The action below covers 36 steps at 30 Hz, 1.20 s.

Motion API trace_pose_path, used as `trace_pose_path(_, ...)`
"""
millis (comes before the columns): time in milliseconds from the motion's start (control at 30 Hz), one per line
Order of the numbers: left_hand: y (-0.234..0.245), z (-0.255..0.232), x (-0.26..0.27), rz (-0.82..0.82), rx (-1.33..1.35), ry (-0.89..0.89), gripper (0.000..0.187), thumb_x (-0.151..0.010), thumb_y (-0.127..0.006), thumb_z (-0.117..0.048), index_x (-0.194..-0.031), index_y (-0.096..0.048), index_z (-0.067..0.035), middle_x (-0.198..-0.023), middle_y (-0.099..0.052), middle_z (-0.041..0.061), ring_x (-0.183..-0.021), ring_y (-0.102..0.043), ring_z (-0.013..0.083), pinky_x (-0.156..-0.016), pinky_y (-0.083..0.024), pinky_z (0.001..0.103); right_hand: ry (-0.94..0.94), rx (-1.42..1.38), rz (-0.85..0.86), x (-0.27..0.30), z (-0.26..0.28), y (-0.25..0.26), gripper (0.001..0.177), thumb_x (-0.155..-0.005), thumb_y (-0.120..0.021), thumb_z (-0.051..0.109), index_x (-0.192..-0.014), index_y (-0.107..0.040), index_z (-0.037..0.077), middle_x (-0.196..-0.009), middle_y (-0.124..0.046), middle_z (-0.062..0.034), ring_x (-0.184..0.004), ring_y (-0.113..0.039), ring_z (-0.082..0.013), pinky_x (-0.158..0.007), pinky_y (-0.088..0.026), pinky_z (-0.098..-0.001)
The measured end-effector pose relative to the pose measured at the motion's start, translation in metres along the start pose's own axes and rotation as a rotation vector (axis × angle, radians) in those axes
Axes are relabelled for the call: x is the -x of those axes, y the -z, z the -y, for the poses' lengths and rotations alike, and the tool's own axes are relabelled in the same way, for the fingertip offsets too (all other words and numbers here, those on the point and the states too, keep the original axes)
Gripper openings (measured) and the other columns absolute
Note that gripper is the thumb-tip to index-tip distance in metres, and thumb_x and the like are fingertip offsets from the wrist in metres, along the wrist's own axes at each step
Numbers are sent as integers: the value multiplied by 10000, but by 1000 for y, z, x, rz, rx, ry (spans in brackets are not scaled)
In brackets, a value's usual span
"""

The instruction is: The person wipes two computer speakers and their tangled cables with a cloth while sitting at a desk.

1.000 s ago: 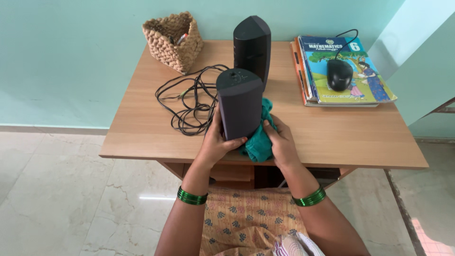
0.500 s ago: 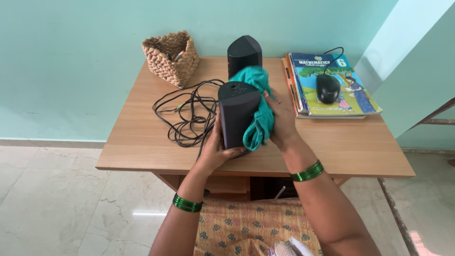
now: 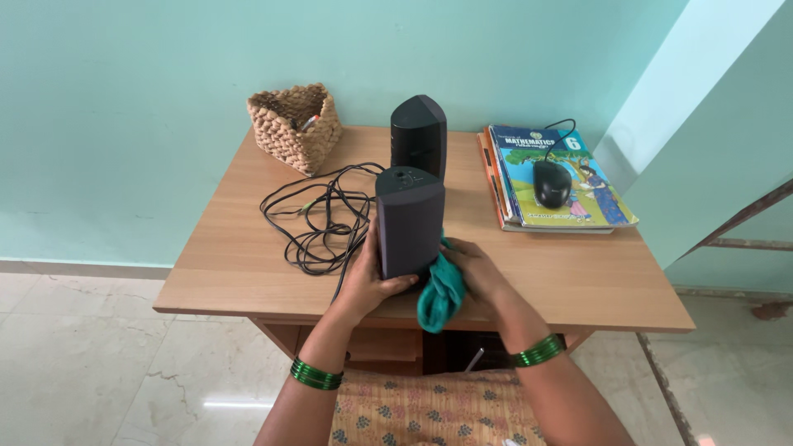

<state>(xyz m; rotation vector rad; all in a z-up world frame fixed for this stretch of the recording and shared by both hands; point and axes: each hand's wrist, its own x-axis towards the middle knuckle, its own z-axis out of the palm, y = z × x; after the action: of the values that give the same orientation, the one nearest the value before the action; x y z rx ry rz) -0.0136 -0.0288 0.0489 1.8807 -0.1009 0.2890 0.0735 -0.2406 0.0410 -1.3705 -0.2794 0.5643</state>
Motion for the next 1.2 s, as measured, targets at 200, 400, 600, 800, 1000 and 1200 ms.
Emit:
trace_pose_path(200,-1,-1,1,7,61,35,1317,-649,-928,-156,-1626,-46,-176,-1534,-481,159,-1409,-504,282,-1141,-452,379,398,-9,-94,12,99,2,359,-994,-643,219,-1267,-659,-14,-1044,-716,-109,-861,-700,-187,-772,-590,-360)
trace_pose_path(400,-2,10,-1,-19,166,-132,1284,-638,-933,-91,-1631,-118,-86,-1561,-477,172,-1420,-505,264,-1151,-443,369,839,835,100,5,156,-61,333,-1038,-644,253,-1277,-699,27,-1237,-716,-126,-1100,-666,-243,-958,-531,-354)
trace_pose_path(600,-3,22,0,18,292,-176,1262,-674,-929,-42,-1642,-121,-35,-1592,-415,185,-1430,-462,245,-1165,-433,363,735,1106,233,-8,177,-73,366,-993,-668,293,-1263,-704,50,-1086,-736,-162,-920,-680,-261,-813,-526,-352)
trace_pose_path(800,0,20,1,-2,149,-111,1275,-672,-947,-35,-1634,-110,-44,-1582,-438,179,-1419,-494,239,-1150,-452,363,589,1114,93,-12,176,-69,331,-994,-655,325,-1181,-738,65,-765,-719,-129,-660,-663,-184,-625,-510,-349)
trace_pose_path(1000,-3,17,2,32,338,-105,1294,-680,-925,-65,-1652,-70,-50,-1622,-399,188,-1452,-466,255,-1180,-458,379,586,885,94,-42,157,-21,351,-1078,-638,354,-1131,-724,18,-885,-695,-104,-796,-622,-133,-725,-511,-300)
trace_pose_path(1200,0,-6,5,-41,32,-46,1320,-625,-978,-167,-1632,-129,-77,-1539,-480,221,-1416,-517,310,-1153,-473,405,457,918,-146,-26,124,33,394,-1019,-679,371,-1145,-649,-2,-994,-695,-144,-911,-657,-218,-793,-539,-345)
